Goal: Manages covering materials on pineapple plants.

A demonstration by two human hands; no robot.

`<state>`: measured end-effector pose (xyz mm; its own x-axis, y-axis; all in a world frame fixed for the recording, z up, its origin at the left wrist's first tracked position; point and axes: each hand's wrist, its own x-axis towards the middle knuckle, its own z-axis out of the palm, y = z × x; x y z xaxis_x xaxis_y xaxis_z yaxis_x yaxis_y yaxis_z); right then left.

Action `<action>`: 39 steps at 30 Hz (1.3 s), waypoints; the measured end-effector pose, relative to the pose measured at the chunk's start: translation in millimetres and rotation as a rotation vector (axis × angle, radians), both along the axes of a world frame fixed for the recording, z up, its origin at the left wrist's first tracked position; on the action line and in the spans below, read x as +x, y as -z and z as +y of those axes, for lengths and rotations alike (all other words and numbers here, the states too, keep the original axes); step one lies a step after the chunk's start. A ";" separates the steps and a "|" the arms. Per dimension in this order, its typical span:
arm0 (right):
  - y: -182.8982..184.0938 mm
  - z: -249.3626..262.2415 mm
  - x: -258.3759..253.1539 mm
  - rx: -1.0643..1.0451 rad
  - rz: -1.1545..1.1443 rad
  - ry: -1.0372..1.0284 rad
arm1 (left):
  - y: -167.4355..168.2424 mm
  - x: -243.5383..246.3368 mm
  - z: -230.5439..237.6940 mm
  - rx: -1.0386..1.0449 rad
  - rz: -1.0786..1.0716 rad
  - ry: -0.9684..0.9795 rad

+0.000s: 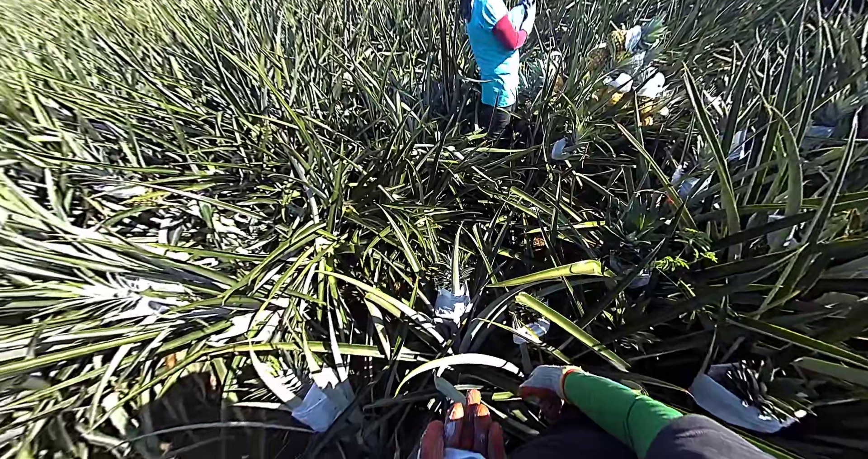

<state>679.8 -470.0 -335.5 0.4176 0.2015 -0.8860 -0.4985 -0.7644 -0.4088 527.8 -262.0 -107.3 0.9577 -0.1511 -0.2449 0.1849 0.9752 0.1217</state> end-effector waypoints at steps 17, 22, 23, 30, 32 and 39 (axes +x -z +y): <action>-10.1 6.4 0.8 -0.033 0.011 -0.075 | -6.2 -4.7 -3.1 0.041 0.058 -0.052; -17.5 9.1 -0.8 -0.029 -0.014 -0.084 | -1.0 -6.7 -1.4 0.047 0.001 -0.059; -17.9 9.3 -0.7 -0.033 -0.013 -0.086 | -0.9 -6.9 -1.8 0.050 -0.002 -0.063; -11.0 8.7 1.8 -0.040 -0.003 -0.083 | -2.7 -9.2 -4.2 0.030 0.051 -0.089; -12.4 8.6 2.1 -0.038 0.007 -0.080 | -1.4 -8.9 -4.3 0.026 0.052 -0.091; -14.6 9.0 3.0 -0.041 0.007 -0.084 | 0.6 -7.7 -2.6 0.028 0.047 -0.086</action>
